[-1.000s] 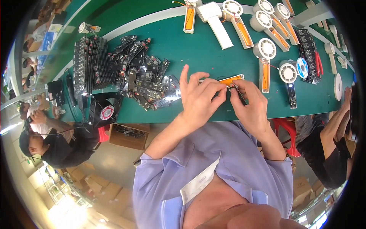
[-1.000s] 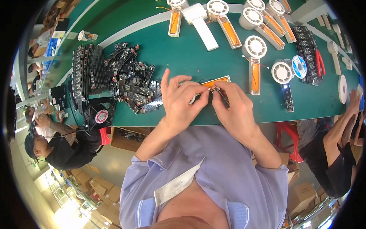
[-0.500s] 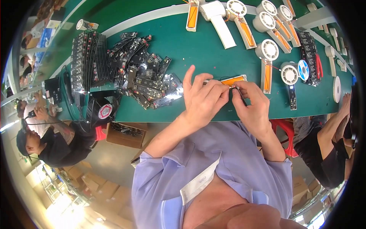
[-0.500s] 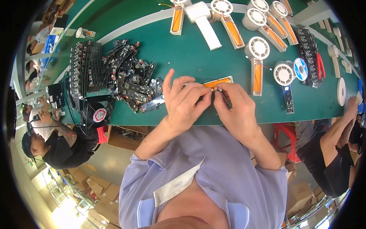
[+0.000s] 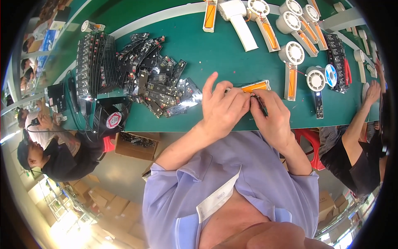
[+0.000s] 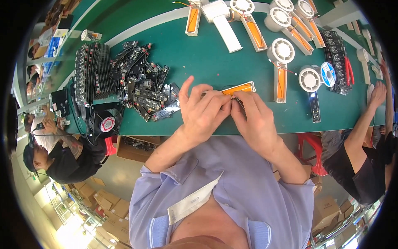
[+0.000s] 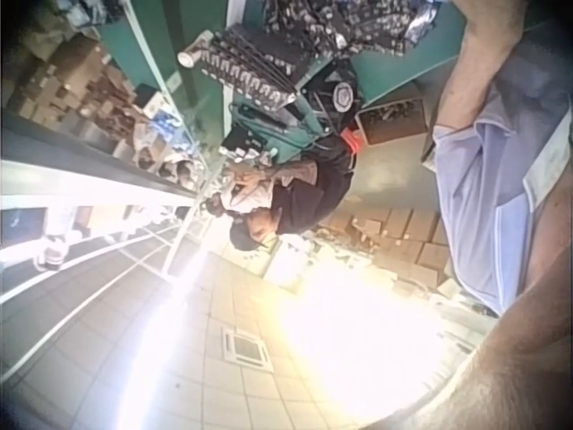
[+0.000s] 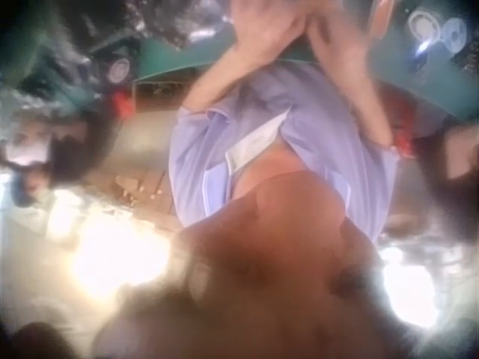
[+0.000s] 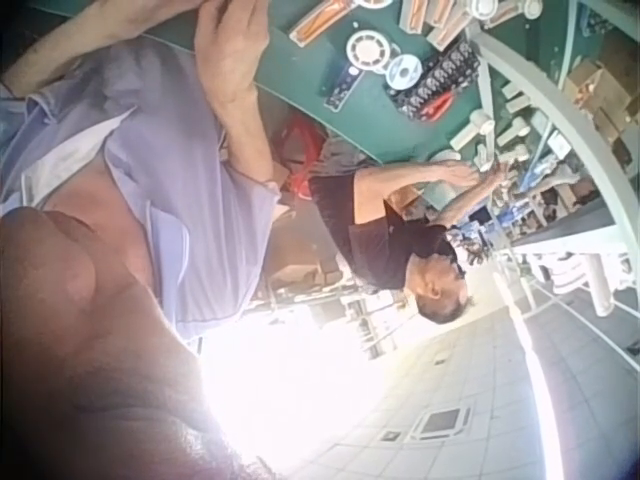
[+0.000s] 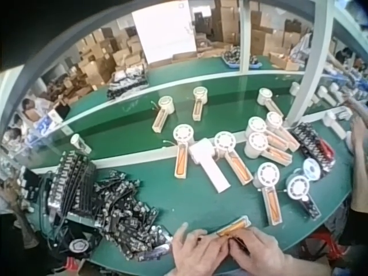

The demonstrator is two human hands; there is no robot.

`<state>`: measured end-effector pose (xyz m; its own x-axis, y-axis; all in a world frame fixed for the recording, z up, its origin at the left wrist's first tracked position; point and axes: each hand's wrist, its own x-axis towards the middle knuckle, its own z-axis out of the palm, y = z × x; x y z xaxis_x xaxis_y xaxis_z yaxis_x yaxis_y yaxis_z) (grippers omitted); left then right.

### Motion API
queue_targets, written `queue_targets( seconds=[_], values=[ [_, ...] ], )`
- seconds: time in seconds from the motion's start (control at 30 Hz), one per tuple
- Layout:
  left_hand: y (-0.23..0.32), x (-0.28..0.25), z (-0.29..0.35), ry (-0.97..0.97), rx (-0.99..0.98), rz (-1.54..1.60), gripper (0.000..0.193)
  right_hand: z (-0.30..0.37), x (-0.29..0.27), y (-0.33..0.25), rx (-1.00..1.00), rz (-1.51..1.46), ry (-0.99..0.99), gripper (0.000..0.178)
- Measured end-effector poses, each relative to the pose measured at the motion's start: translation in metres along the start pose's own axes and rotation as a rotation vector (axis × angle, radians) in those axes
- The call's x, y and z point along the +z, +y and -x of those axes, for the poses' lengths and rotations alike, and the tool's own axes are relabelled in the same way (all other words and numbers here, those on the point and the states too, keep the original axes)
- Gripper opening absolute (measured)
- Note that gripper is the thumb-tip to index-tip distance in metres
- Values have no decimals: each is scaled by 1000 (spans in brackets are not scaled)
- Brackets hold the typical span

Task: The person assembles small handheld electronic fans by hand, combining fan housings, circuit boards, electronic components, and wires.

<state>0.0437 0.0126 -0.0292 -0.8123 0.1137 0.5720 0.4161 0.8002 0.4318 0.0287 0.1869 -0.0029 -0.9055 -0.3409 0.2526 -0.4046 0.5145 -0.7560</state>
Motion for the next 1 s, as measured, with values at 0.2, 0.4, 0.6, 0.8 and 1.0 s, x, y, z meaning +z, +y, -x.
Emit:
queue_targets(
  seconds=[0.2,0.4,0.6,0.8,1.0],
  values=[
    [-1,2,-2,18,40,-59,20,-1,3,3,-132,113,33,30],
    [-3,4,0,34,69,-34,21,-4,1,4,-84,78,-18,29],
    [-3,-4,-6,-55,32,2,21,-12,0,7,-148,133,-78,27],
    [-4,-2,-6,-40,-2,70,20,-15,-2,16,-197,79,-93,24],
    [-3,-5,-10,-70,-23,75,17,-21,-6,19,-135,-36,-113,23]
  ],
)
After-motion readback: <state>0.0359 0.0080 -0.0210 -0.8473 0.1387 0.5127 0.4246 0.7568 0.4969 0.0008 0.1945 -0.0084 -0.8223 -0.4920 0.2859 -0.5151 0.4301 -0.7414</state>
